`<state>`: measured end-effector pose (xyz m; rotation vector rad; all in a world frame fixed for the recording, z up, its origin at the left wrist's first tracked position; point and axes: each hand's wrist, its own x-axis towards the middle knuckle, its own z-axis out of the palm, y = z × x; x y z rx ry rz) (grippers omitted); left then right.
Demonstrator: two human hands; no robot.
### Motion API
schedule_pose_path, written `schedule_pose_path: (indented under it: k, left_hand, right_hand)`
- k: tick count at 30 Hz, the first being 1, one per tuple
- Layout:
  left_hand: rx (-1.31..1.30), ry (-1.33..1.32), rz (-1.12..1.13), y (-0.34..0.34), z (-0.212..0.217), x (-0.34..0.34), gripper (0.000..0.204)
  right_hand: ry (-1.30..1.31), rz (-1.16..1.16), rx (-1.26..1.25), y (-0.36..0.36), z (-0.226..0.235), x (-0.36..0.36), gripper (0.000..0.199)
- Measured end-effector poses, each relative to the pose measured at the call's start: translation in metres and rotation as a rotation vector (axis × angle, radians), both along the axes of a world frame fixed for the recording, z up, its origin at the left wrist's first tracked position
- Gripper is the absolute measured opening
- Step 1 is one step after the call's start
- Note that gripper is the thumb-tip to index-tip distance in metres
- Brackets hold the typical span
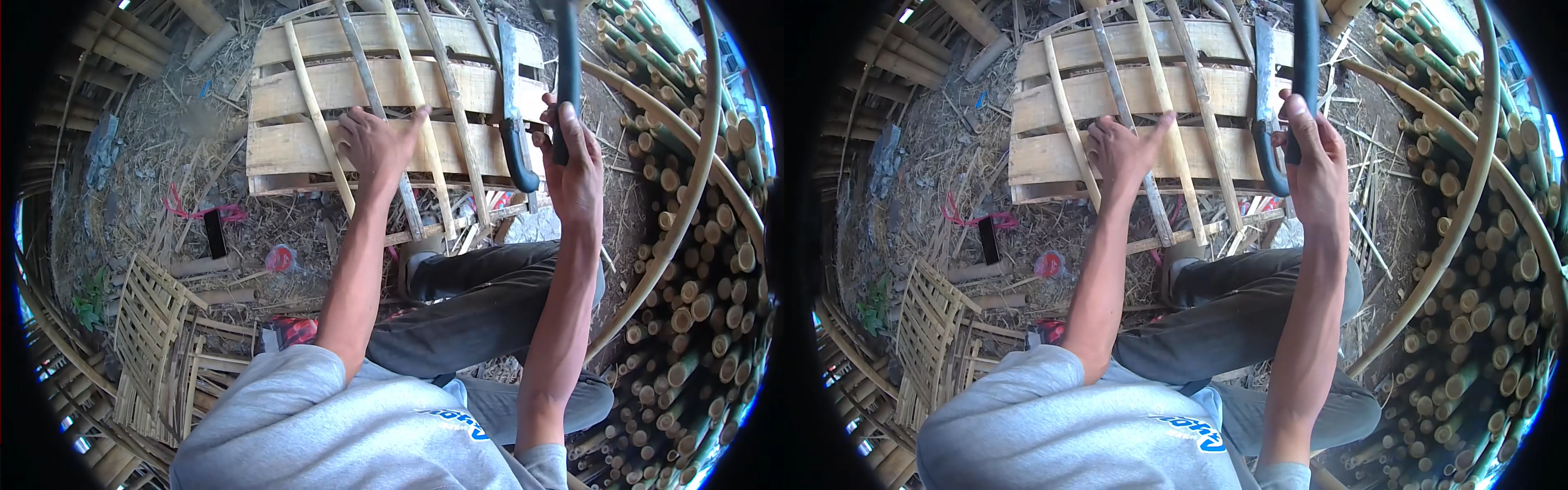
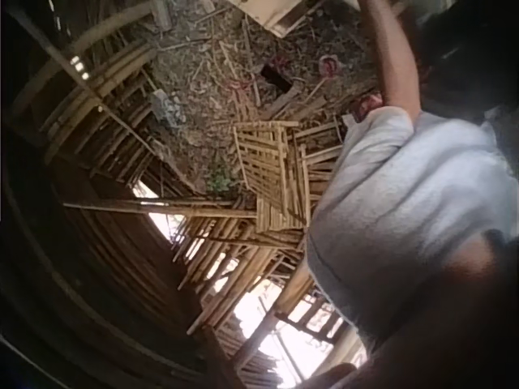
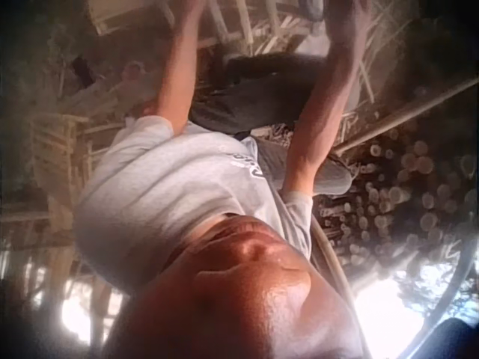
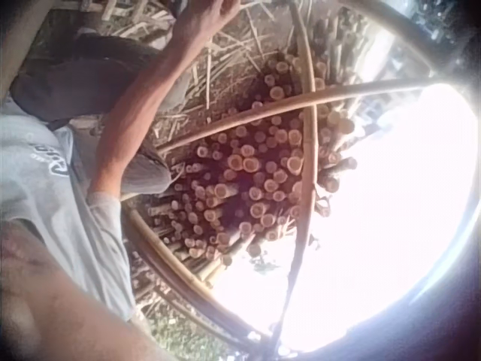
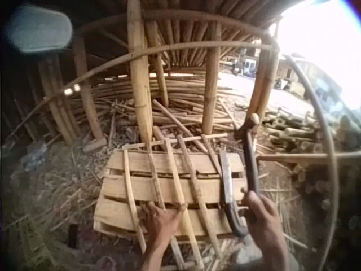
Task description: The person uses a machete to shave and refine narrow bamboo strips. They then assemble the strips into a frame by positioning them and hammering small nails to secure them.
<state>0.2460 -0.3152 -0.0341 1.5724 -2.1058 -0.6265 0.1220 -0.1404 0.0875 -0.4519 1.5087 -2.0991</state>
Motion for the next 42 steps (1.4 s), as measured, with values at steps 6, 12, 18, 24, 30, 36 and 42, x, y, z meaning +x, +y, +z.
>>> schedule_pose_path:
  k: [6, 12, 18, 24, 30, 36, 42]
  left_hand:
    - [-0.167, 0.019, -0.091, 0.019, 0.004, -0.015, 0.120]
    - [-0.091, 0.088, -0.513, 0.088, 0.026, -0.063, 0.082]
    - [0.075, -0.134, -0.525, 0.107, 0.017, -0.119, 0.075]
    - [0.144, 0.156, -0.385, 0.103, 0.006, -0.126, 0.038]
    - [0.873, 0.903, -0.397, 0.075, 0.024, -0.101, 0.023]
    - [0.775, 1.117, -0.318, 0.037, 0.079, 0.006, 0.025]
    - [0.006, 0.663, 0.013, -0.047, 0.053, 0.138, 0.023]
  right_hand:
    - [-0.026, -0.004, 0.003, 0.011, 0.000, -0.015, 0.030]
    - [0.027, -0.202, 0.218, 0.045, -0.041, -0.059, 0.032]
    - [-0.027, -0.274, 0.164, 0.061, -0.039, -0.060, 0.027]
    - [0.063, -0.420, 0.225, 0.063, -0.033, -0.069, 0.027]
    - [0.135, -0.479, 0.224, 0.070, -0.030, -0.068, 0.027]
    - [0.195, -0.533, 0.225, 0.090, -0.032, -0.072, 0.026]
    - [0.111, -0.529, 0.303, 0.068, -0.047, -0.072, 0.032]
